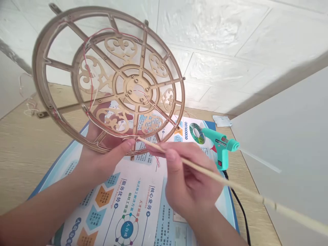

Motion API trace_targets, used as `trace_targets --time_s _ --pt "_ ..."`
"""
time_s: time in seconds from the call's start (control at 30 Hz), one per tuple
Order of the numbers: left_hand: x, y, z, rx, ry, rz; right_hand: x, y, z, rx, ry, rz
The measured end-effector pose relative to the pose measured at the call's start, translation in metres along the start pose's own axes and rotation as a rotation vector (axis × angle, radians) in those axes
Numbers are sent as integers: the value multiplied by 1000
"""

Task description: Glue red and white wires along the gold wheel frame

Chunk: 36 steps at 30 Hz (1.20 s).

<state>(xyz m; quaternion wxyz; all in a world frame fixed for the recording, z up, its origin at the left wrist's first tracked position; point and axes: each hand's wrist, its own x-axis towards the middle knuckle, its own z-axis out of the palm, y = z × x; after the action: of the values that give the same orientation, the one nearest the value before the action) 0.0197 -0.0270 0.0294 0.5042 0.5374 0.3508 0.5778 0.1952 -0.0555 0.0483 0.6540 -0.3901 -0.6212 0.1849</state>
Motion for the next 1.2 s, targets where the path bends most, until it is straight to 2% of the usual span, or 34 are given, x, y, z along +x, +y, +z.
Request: trace_targets --time_s 0.1,0.33,0.8,1.0,1.2 --pt "-4 0 1 14 26 -20 -4 0 -2 -140 -44 -172" --pt "-5 4 4 24 39 -36 -3 4 -5 -142 -145 -233" --pt "-5 4 5 -33 19 -1 -8 2 -3 -207 -100 -192" --pt "-5 6 4 -17 -16 19 -9 0 3 -193 -26 -136" --pt "-5 6 4 -46 22 -30 -13 4 -3 -248 -76 -205"
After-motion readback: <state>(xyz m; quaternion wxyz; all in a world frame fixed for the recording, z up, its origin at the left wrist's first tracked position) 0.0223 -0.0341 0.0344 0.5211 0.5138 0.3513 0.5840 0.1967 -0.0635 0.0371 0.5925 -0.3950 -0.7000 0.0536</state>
